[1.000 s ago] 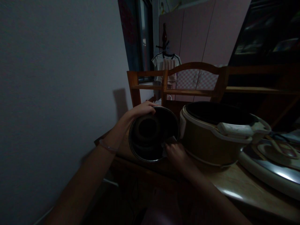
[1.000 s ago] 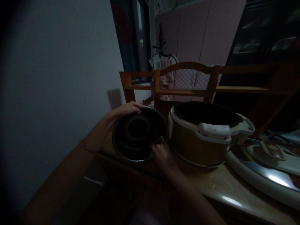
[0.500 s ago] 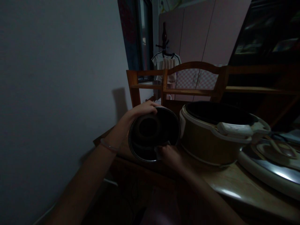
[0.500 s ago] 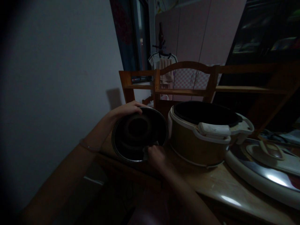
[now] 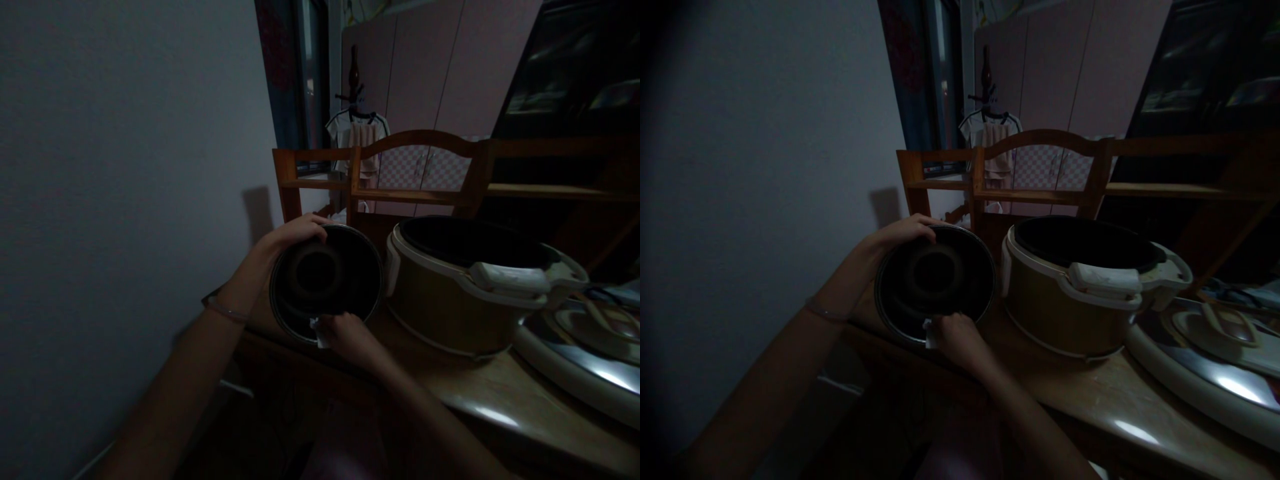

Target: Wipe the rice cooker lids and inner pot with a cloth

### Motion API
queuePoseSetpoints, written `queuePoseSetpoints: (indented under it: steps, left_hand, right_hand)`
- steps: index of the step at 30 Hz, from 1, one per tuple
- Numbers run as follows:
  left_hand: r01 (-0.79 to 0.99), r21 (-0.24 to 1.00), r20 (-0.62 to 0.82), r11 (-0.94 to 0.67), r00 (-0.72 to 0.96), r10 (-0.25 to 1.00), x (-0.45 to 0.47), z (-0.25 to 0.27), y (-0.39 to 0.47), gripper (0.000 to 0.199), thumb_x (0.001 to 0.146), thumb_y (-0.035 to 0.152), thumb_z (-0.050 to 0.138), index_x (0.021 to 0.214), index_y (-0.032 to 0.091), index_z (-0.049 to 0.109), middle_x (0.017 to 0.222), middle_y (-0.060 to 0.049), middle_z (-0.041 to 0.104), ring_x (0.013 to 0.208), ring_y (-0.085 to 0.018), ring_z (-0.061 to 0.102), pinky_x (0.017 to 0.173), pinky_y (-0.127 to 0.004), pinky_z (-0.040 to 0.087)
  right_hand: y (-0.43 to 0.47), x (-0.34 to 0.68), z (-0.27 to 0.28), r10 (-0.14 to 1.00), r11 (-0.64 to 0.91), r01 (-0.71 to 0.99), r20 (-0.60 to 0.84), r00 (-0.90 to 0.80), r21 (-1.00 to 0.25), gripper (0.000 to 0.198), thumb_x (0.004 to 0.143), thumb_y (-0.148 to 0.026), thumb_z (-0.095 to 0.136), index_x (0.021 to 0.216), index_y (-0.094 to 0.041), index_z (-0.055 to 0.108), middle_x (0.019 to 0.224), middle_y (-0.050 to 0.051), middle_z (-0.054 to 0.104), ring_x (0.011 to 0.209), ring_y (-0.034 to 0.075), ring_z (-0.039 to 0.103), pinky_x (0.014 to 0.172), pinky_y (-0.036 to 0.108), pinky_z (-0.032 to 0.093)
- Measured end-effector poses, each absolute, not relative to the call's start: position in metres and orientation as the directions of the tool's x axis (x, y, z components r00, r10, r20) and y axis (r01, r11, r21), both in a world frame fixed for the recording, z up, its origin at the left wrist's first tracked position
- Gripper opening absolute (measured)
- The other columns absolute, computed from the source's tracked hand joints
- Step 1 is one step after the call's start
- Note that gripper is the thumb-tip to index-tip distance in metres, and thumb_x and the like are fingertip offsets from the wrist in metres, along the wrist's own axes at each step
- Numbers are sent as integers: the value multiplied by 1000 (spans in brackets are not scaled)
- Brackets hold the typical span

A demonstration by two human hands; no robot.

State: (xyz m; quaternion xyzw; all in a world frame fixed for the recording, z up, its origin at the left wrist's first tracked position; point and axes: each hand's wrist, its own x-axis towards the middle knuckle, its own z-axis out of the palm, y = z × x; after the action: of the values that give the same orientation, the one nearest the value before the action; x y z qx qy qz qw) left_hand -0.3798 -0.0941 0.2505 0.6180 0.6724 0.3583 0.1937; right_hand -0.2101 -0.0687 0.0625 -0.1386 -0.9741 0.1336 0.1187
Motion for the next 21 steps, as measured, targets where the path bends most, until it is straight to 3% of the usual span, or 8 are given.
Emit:
queuePoseSetpoints:
  steps: [7,12,16,21]
  left_hand:
    - [625,779,115,-45,-72,991,-392,242,-79,53,60,8,53,109,17,72,86,2,73,80,-17,64,78,-26,50]
    - [711,701,177,-48,-109,978,-387,248,-87,42,66,7,58,104,15,74,89,0,74,81,-17,64,83,-29,50]
    - [743,667,200,-43,-124,972,-379,253,-96,28,79,18,64,106,14,70,102,-4,70,92,-21,63,87,-36,51]
    - [767,641,211,-40,-126,969,-376,253,-99,35,90,36,58,119,16,58,122,-8,58,103,-23,60,84,-42,53]
  right_hand:
    - [-81,-220,65,326,888,235,181,-928,-395,28,98,-31,40,107,-21,65,98,8,73,89,19,69,65,25,36]
    - [-86,-224,63,349,840,202,217,-912,-503,31,100,-33,37,104,-20,65,95,8,73,89,19,68,64,24,35]
    - [-89,-228,59,347,820,159,258,-902,-550,29,100,-32,38,105,-20,64,98,7,73,92,19,67,68,24,36]
    - [-94,-234,54,365,802,157,264,-893,-576,29,101,-34,38,103,-20,64,95,7,72,83,17,67,64,23,34]
